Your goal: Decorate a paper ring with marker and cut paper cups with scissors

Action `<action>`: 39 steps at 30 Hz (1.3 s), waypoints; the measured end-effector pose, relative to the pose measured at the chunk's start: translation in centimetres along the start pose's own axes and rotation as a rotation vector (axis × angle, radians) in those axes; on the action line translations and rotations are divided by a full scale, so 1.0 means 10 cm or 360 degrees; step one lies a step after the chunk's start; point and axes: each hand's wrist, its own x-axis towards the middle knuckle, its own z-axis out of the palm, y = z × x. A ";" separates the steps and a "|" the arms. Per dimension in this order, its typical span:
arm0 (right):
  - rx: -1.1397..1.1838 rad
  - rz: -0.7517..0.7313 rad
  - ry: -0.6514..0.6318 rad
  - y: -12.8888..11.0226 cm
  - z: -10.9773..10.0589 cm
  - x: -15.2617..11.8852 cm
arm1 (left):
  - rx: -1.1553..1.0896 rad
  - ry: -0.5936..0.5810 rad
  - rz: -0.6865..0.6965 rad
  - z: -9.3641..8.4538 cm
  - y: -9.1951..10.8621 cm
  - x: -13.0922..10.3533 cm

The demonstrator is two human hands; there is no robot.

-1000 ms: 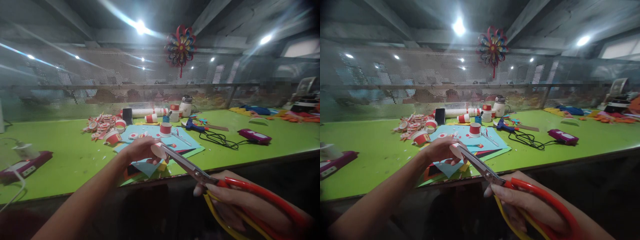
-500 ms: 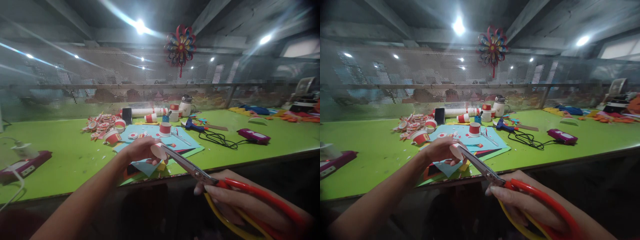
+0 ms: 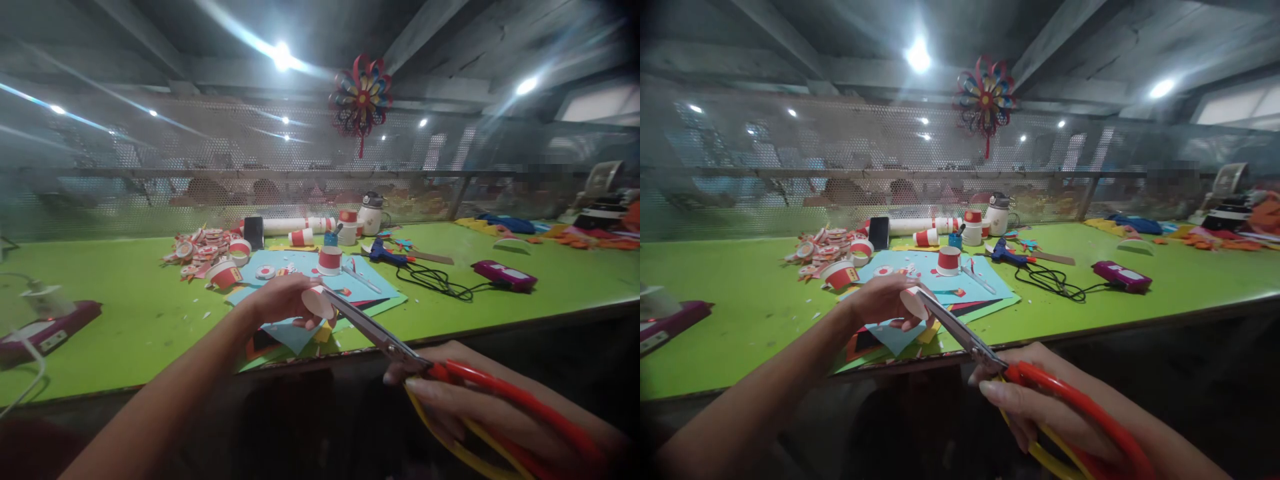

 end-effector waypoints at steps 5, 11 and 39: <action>-0.0244 0.0001 0.0225 -0.04 0.01 0.01 | 0.0044 0.0050 0.0036 0.03 0.03 -0.02; -0.0436 -0.0065 0.0164 0.00 -0.05 -0.02 | 0.0161 0.0142 0.0087 0.03 0.03 -0.01; -0.0070 -0.0185 0.0695 0.16 0.57 0.25 | 0.0296 0.0383 0.0562 0.10 0.02 0.01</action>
